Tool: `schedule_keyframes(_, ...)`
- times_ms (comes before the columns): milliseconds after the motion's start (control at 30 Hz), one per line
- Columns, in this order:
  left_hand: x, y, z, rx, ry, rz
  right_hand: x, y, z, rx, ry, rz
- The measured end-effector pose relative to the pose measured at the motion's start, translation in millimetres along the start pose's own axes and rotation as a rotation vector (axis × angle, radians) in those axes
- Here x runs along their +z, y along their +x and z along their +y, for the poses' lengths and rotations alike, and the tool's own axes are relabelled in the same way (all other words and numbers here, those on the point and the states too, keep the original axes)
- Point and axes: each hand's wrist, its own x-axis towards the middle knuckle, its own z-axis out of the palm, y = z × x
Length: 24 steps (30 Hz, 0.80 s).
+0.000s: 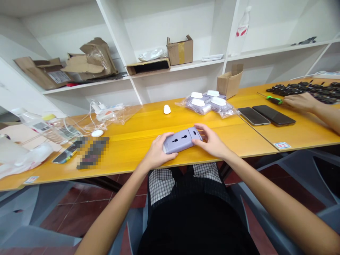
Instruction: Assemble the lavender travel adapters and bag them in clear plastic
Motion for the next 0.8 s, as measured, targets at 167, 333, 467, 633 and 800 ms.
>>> schedule_keyframes(167, -0.4, -1.0, 2.2, 0.024, 0.012, -0.043, -12.0, -0.5, -3.0, -0.004, -0.015, -0.172)
schedule_keyframes(333, 0.7, -0.2, 4.6, 0.041, 0.024, -0.075, -34.0, 3.0, 4.3, 0.037, 0.033, -0.260)
schedule_keyframes(467, -0.4, 0.2, 3.0, 0.013, 0.030, -0.068, -59.9, 5.1, 15.8, 0.029, -0.150, -0.111)
schedule_keyframes(633, -0.4, 2.4, 1.1, -0.011, 0.047, -0.049, -68.3, 6.3, 25.6, -0.030, -0.345, -0.014)
schedule_keyframes(800, 1.2, 5.2, -4.6, -0.078, 0.091, 0.002, -61.2, 9.0, 27.1, -0.128, -0.607, 0.091)
